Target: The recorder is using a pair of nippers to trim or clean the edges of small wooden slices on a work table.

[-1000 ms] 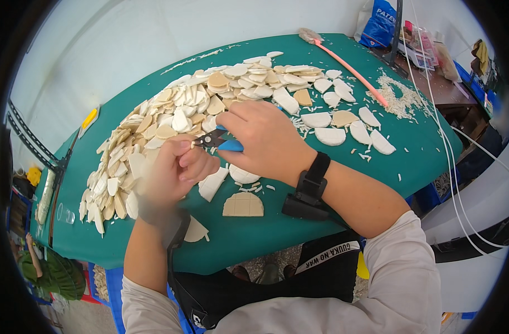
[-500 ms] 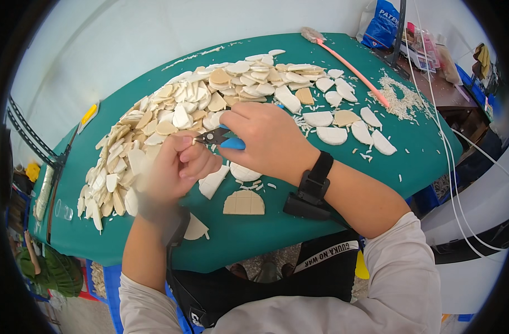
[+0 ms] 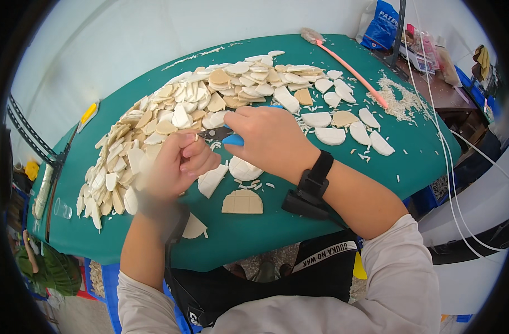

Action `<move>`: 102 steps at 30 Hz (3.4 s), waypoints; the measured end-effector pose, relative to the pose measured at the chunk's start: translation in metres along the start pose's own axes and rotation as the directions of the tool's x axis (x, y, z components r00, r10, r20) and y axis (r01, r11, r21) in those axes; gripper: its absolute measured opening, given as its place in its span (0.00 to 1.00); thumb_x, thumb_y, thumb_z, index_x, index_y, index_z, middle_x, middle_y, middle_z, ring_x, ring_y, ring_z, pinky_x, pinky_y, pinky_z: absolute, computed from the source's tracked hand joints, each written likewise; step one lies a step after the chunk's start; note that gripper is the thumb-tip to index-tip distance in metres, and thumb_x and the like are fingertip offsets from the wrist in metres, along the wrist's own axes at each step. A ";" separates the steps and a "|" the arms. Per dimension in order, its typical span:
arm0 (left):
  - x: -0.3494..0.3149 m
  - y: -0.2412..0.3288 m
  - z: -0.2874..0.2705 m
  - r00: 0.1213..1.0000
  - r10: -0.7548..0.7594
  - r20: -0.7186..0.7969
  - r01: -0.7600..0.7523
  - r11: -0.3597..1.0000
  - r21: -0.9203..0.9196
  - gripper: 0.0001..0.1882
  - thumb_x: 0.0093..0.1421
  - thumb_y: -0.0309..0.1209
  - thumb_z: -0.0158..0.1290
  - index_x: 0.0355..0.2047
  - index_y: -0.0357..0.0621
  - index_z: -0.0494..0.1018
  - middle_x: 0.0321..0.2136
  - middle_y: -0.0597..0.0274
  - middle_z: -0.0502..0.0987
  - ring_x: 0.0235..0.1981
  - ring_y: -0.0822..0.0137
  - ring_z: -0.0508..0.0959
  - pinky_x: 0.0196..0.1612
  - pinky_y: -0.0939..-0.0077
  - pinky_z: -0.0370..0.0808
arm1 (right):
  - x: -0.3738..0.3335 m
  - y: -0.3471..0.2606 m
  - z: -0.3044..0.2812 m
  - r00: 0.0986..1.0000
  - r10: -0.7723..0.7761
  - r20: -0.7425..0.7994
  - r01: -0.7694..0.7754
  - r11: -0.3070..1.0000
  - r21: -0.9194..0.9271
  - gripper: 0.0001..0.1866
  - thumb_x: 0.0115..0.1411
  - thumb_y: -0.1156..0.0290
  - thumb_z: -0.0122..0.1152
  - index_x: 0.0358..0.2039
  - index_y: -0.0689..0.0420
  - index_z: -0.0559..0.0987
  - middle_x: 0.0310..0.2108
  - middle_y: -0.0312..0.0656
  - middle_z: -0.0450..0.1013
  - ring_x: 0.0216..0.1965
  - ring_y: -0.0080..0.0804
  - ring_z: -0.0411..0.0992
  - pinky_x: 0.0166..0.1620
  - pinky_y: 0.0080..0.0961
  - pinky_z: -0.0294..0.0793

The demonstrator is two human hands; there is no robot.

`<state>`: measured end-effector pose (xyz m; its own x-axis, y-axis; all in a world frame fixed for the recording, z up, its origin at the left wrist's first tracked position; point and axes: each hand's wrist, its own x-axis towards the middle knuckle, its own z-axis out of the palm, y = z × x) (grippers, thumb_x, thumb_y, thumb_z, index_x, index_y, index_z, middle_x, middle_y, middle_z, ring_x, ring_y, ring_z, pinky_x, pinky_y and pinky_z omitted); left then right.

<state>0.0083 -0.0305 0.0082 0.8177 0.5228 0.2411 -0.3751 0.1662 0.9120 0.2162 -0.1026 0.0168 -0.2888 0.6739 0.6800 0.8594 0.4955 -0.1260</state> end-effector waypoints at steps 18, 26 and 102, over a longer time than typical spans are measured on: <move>0.001 0.004 0.000 0.999 0.033 -0.015 -0.032 0.997 0.067 0.17 0.68 0.30 0.41 0.20 0.44 0.60 0.14 0.71 0.57 0.18 0.75 0.57 0.26 0.76 0.56 | 0.003 0.005 0.008 0.994 -0.037 -0.100 0.044 0.997 0.070 0.16 0.52 0.64 0.69 0.37 0.57 0.77 0.31 0.43 0.73 0.37 0.45 0.73 0.40 0.39 0.72; 0.002 0.005 -0.001 0.999 0.039 0.012 -0.039 0.996 0.074 0.17 0.68 0.31 0.41 0.20 0.45 0.60 0.14 0.72 0.57 0.18 0.75 0.57 0.26 0.77 0.56 | 0.003 0.002 0.007 0.991 -0.019 -0.131 0.037 0.991 0.132 0.14 0.55 0.67 0.68 0.39 0.58 0.78 0.32 0.43 0.74 0.35 0.41 0.74 0.37 0.35 0.73; 0.000 0.003 -0.005 0.991 0.120 -0.051 -0.120 0.993 0.012 0.05 0.60 0.25 0.55 0.28 0.42 0.71 0.22 0.70 0.68 0.24 0.75 0.64 0.31 0.78 0.61 | 0.000 0.009 0.024 0.992 -0.069 -0.105 0.088 0.978 0.189 0.19 0.50 0.71 0.68 0.43 0.54 0.76 0.37 0.39 0.71 0.43 0.41 0.72 0.49 0.37 0.66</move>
<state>0.0045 -0.0261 0.0092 0.7432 0.5813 0.3313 -0.4651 0.0928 0.8804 0.2141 -0.0846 -0.0021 -0.3013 0.5771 0.7591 0.7352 0.6475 -0.2004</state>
